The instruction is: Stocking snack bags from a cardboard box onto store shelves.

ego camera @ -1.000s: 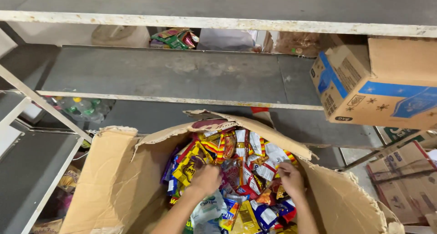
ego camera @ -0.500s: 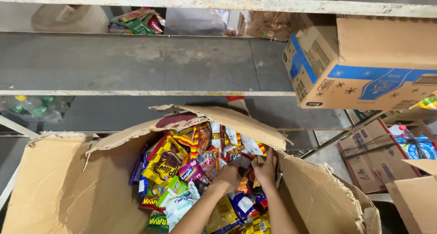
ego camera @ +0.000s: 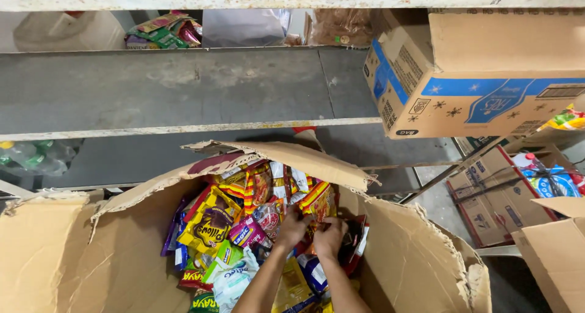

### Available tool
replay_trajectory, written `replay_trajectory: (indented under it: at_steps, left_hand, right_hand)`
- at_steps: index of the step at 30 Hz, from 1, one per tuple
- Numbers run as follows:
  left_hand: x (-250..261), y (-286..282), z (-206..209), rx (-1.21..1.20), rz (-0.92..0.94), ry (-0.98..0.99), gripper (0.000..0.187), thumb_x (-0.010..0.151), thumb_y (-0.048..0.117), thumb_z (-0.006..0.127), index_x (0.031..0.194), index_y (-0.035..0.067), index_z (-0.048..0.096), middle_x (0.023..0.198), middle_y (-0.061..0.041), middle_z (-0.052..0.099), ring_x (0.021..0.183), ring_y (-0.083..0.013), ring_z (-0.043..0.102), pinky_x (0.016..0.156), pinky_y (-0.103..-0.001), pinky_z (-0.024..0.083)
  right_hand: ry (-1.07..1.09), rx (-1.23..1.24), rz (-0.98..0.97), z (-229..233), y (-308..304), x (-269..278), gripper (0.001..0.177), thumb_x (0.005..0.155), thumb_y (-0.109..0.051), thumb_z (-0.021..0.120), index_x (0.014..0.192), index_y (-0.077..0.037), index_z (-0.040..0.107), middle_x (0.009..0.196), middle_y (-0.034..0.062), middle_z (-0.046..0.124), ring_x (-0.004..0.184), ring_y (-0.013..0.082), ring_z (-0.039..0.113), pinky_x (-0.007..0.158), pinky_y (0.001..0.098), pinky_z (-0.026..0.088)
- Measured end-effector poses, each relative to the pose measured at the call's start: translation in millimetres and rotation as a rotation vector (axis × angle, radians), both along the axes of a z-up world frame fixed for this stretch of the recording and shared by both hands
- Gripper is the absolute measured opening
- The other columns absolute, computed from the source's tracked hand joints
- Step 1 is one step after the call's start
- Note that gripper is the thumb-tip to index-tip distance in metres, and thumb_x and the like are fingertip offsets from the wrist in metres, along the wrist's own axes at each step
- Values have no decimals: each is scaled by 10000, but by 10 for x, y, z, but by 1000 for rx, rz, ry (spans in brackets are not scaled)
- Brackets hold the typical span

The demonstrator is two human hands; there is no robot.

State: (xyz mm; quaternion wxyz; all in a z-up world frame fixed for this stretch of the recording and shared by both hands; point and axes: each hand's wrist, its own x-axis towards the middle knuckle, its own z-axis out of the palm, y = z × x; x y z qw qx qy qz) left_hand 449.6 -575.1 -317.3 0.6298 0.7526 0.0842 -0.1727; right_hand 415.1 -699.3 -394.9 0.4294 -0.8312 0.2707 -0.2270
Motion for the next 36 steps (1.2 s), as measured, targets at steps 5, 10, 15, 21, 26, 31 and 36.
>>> replay_trajectory:
  at_steps: [5,10,15,21,26,31,36]
  left_hand:
    - [22,-89,522,267,84,-235,812,803,180,780,1498,49,381,1412,-249,518,1299,-382,528,1109,-429,435]
    - [121,-213,203,344,53,-527,691,834,132,781,1448,35,480,1353,-277,568,1246,-432,540,1054,-494,431]
    - [121,-24,-193,274,100,-320,377,911,30,609,1261,131,708,1020,-163,757,937,-289,756,827,-402,578]
    - [-92,665,235,-267,43,100,356,938,9,577,1263,143,633,1023,-31,706,824,-165,622,686,-333,563]
    - [-188,1280,243,-129,-4,70,415,894,120,664,1296,112,562,1123,-67,702,1017,-209,667,835,-377,559]
    - [-606,1717,1461,282,-43,-140,697,858,507,774,1320,36,548,1253,-181,678,1185,-312,670,1016,-421,507]
    - [-1094,2048,2172,382,259,-334,696,854,607,678,1246,36,605,1165,-250,708,1101,-429,675,945,-508,522]
  right_hand:
    - [51,351,-17,219,42,66,452,782,17,688,1226,-12,612,1237,207,628,1176,324,582,1021,380,439]
    - [-18,497,134,-98,-54,63,576,768,99,537,1322,-29,631,1272,178,669,1172,251,619,1012,325,455]
    - [-60,811,-83,-565,-170,184,399,975,-129,655,1342,22,615,1135,252,669,918,338,586,811,468,482]
    - [-46,1455,202,867,226,-2,615,1000,-542,440,1358,-68,600,1261,86,710,1077,224,691,943,414,544]
    - [189,1301,275,949,611,86,682,1010,-607,404,1364,-55,592,1296,121,689,1135,231,676,1006,426,527]
    - [84,603,352,1164,1184,16,628,1068,-541,455,1309,16,620,1251,171,690,1113,222,660,968,380,500]
    - [-382,508,469,1921,1860,-336,473,1078,-385,458,1148,40,654,978,107,739,870,169,675,786,344,546]
